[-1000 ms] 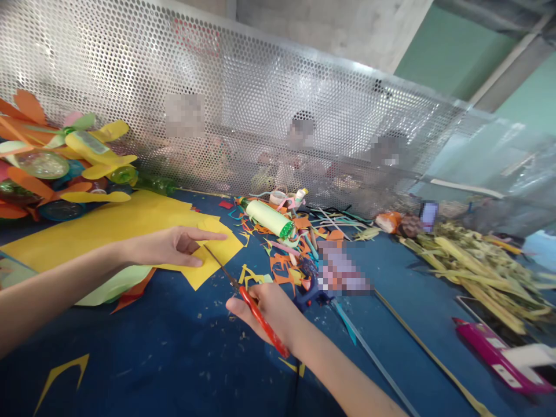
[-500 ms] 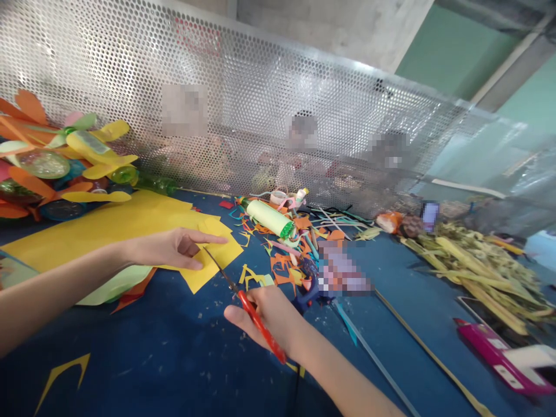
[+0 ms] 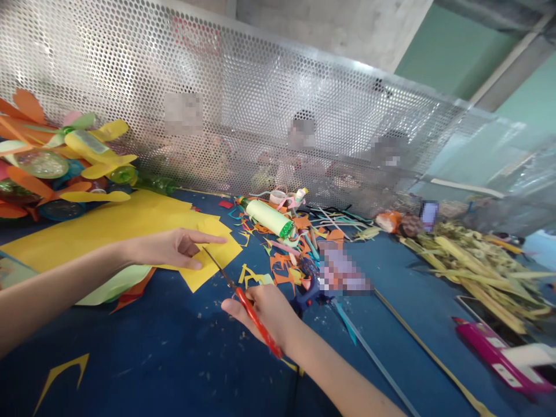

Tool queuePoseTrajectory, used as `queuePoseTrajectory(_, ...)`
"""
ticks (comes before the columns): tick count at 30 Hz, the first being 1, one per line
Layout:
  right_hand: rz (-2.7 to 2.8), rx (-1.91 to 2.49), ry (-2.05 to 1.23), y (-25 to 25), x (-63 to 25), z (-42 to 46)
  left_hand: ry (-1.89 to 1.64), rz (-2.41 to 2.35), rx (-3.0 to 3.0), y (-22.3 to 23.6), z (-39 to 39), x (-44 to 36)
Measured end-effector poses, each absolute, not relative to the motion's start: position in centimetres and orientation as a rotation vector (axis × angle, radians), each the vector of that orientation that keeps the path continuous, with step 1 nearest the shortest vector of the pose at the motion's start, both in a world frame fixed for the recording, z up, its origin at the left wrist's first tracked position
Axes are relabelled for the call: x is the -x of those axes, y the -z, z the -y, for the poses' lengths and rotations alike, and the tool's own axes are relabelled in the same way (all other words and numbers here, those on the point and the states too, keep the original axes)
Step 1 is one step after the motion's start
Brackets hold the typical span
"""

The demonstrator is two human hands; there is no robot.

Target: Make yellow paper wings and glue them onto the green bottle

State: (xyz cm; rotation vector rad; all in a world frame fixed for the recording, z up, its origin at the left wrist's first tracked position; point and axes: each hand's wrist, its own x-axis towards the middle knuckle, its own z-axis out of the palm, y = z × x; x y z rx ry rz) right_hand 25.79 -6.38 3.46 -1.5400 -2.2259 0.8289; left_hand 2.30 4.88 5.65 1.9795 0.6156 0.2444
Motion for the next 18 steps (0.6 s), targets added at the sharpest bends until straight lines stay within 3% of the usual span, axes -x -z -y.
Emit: queuePoseTrajectory(18, 2.299, 1.531, -0.729, -3.21, -26.26, 6.07, -0.276, -0.610, -1.843, -4.88, -5.07, -2.80)
